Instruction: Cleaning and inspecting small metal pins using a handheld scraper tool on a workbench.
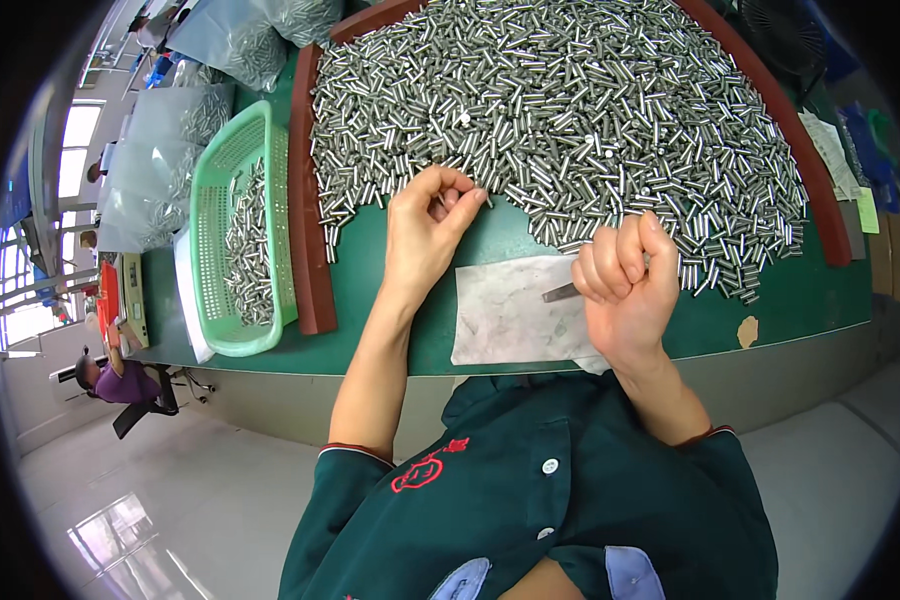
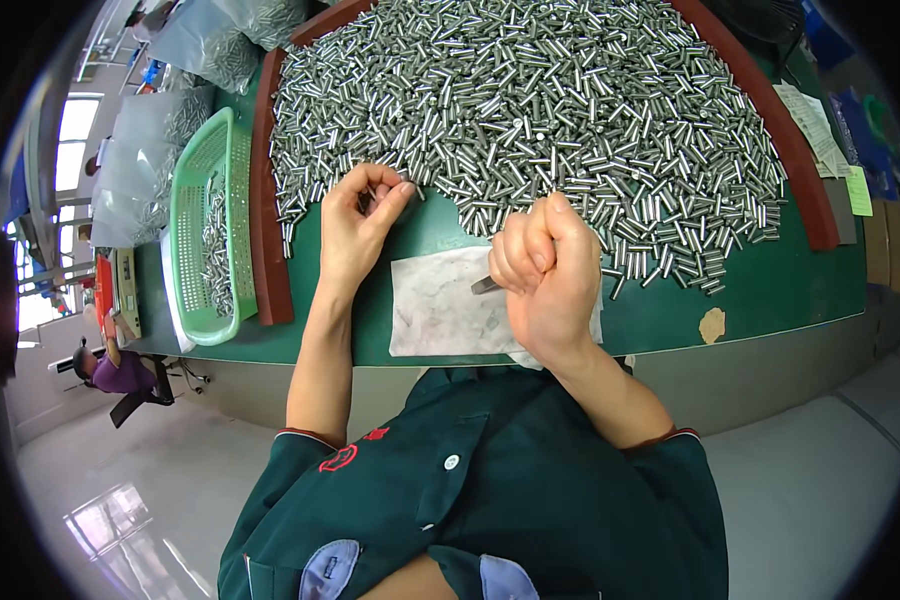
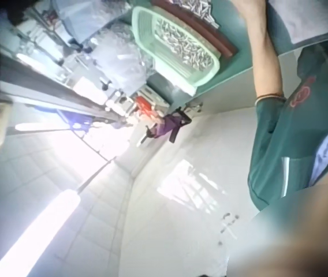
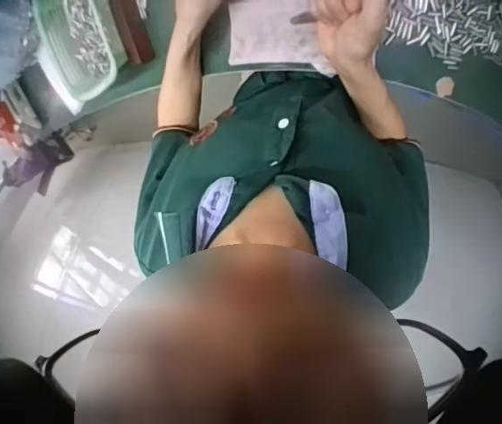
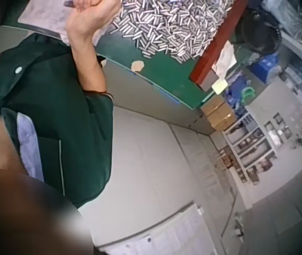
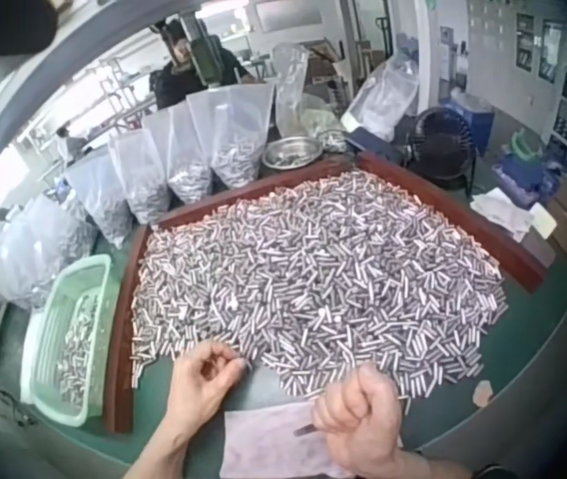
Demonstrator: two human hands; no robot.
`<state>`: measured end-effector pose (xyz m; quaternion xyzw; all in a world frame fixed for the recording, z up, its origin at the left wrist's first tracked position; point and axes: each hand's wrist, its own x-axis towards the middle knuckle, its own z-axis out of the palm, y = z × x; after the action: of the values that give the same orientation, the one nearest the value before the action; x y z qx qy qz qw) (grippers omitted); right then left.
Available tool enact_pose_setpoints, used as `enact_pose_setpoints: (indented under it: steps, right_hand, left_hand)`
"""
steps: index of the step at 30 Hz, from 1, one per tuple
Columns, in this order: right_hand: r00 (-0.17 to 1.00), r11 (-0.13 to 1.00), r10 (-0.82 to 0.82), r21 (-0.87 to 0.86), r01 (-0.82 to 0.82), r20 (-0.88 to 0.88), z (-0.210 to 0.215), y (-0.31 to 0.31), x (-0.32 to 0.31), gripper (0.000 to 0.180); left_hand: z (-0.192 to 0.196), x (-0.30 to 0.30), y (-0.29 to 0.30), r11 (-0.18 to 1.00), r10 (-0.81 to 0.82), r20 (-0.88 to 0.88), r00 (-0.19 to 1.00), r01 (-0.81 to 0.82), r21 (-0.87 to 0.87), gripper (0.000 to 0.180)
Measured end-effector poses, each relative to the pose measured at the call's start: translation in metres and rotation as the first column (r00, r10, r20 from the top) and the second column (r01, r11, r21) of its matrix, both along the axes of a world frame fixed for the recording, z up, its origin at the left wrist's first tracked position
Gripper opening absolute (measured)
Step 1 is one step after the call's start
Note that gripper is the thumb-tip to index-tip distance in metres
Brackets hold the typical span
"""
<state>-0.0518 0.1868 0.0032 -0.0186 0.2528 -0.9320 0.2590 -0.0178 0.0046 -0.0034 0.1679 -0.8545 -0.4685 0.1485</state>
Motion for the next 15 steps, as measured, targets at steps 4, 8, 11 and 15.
enact_pose_setpoints:
  steps: [4,8,11,15]
  right_hand:
    - [0.999,0.999,-0.014,0.047,0.016,-0.034,0.004,-0.0015,0.0005,0.038]
    - [0.999,0.998,-0.011,0.055,0.013,-0.039,0.0048,-0.0028,0.0007,0.039]
    - [0.999,0.998,-0.011,0.062,0.013,-0.041,0.0053,-0.0028,0.0007,0.039]
    - [1.0,1.0,-0.011,0.003,0.011,-0.025,0.0036,-0.0005,0.0006,0.039]
  left_hand:
    - [0.0015,0.0038,0.0015,0.993,-0.04,-0.067,0.997,0.047,0.104,0.009]
    - [0.0004,0.0029,-0.0006,0.995,-0.082,-0.153,0.985,0.09,0.042,0.009]
    - [0.0013,0.0029,-0.0014,0.991,-0.131,-0.202,0.971,0.127,-0.035,0.009]
    - [0.0044,0.0024,0.0008,0.986,-0.163,-0.188,0.969,0.152,-0.07,0.008]
